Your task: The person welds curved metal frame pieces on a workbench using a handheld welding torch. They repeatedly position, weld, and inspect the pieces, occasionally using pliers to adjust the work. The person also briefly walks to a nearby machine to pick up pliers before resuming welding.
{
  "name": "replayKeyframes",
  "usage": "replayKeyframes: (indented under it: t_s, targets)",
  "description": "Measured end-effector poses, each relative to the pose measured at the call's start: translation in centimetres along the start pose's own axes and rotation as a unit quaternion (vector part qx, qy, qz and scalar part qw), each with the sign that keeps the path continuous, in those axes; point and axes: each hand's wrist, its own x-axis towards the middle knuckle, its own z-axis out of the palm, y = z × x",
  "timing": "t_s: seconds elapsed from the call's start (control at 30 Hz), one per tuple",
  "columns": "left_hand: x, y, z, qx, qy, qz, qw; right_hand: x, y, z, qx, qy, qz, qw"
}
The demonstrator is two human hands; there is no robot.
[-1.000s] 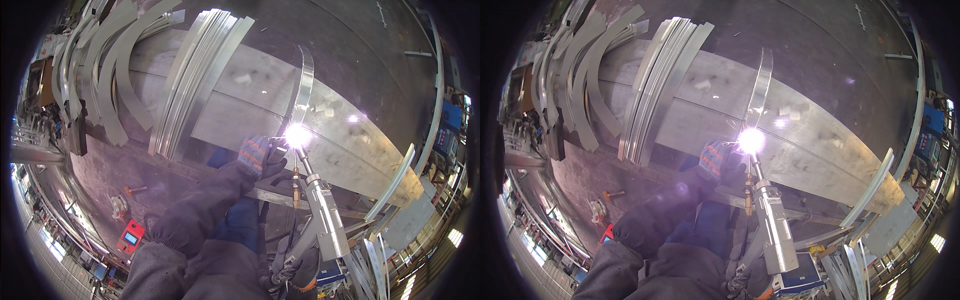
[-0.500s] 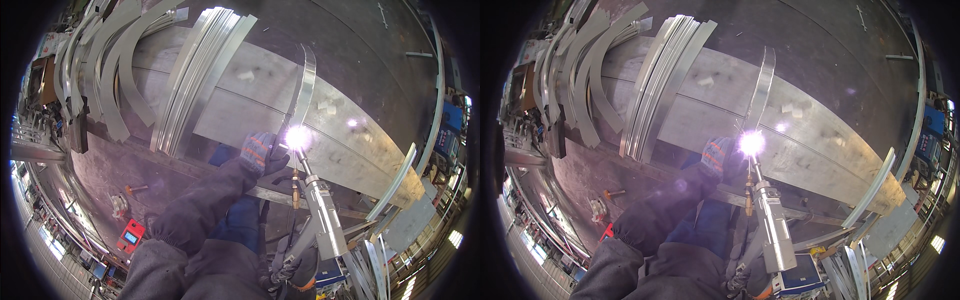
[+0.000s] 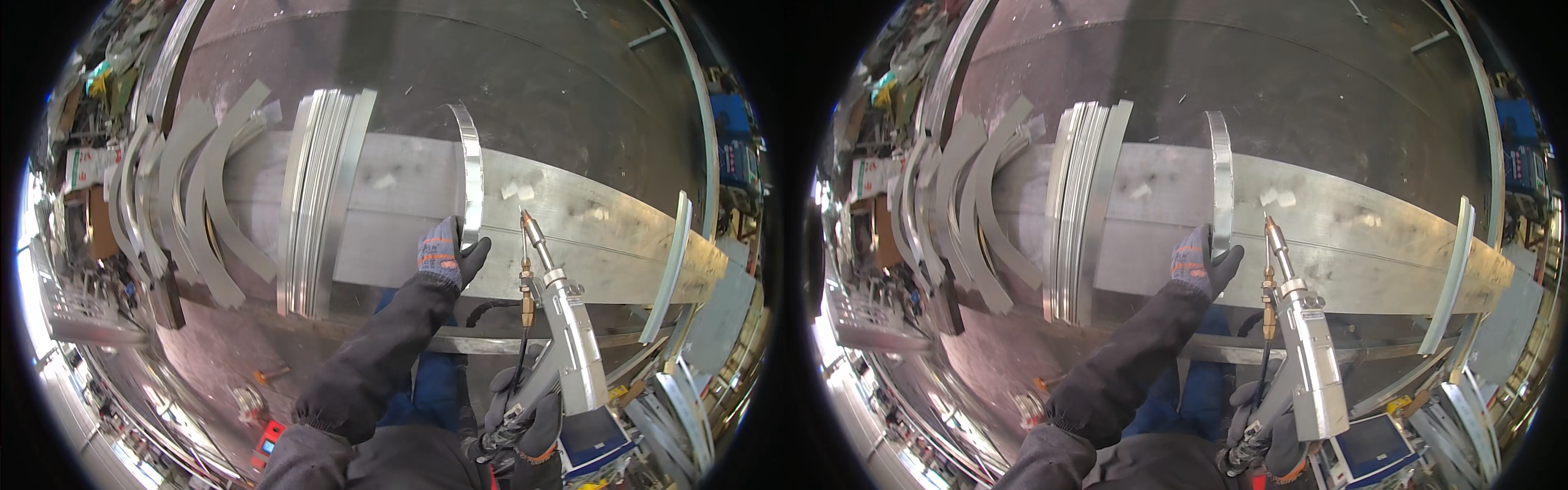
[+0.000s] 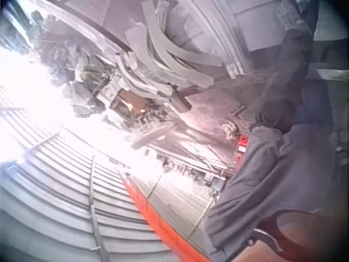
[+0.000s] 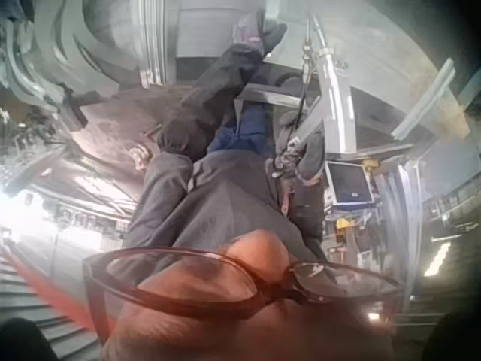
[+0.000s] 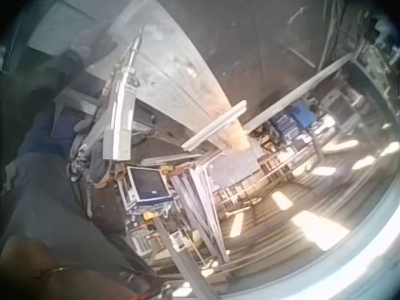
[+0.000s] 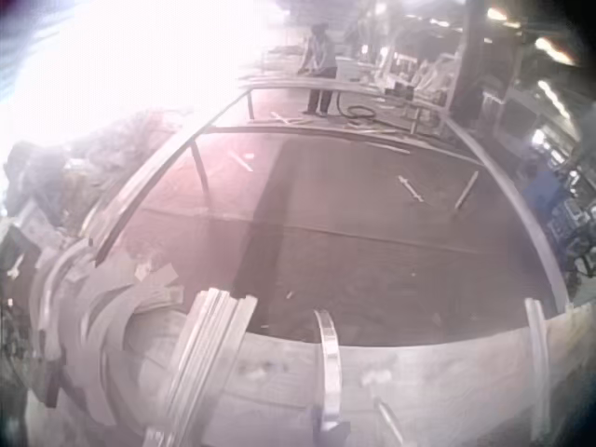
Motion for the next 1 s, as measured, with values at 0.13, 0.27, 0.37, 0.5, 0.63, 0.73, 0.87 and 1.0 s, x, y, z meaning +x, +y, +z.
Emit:
replayKeyframes:
  t_s: [0.13,0.27,0.37,0.5,0.63,0.73,0.87,1.0]
  targets:
    - [0.2,-1.4,-0.4,0.124,0.04,0.093,0.987,2.2,-0.8,0.5,0.029,0.035,0.007,0.999]
    - [-0.9,-3.5,-0.2,0.134,0.083,0.171,0.973,4.1,-1.7,0.2,-0.04,0.03,0.05,0.997]
    - [-1.4,-4.1,-0.3,0.122,0.096,0.201,0.967,5.1,-2.0,0.3,-0.056,0.062,0.067,0.994]
    - [-1.9,-4.2,-1.6,0.13,0.083,0.237,0.959,6.2,-2.4,0.1,-0.059,0.06,0.062,0.995]
    - [-2.4,-4.8,-4.3,0.231,-0.007,0.297,0.926,6.7,-2.5,0.2,-0.043,0.065,0.069,0.995]
    - [-0.9,-6.1,-6.3,0.245,-0.079,0.377,0.89,6.7,-2.4,0.5,-0.042,0.063,0.055,0.996]
    - [1.9,-7.8,-7.4,0.324,-0.159,0.433,0.826,6.7,-1.8,1.0,-0.024,0.055,0.059,0.996]
    - [2.0,-8.2,-7.4,0.311,-0.189,0.428,0.827,7.0,-0.6,1.1,0.003,-0.004,0.028,1.0]
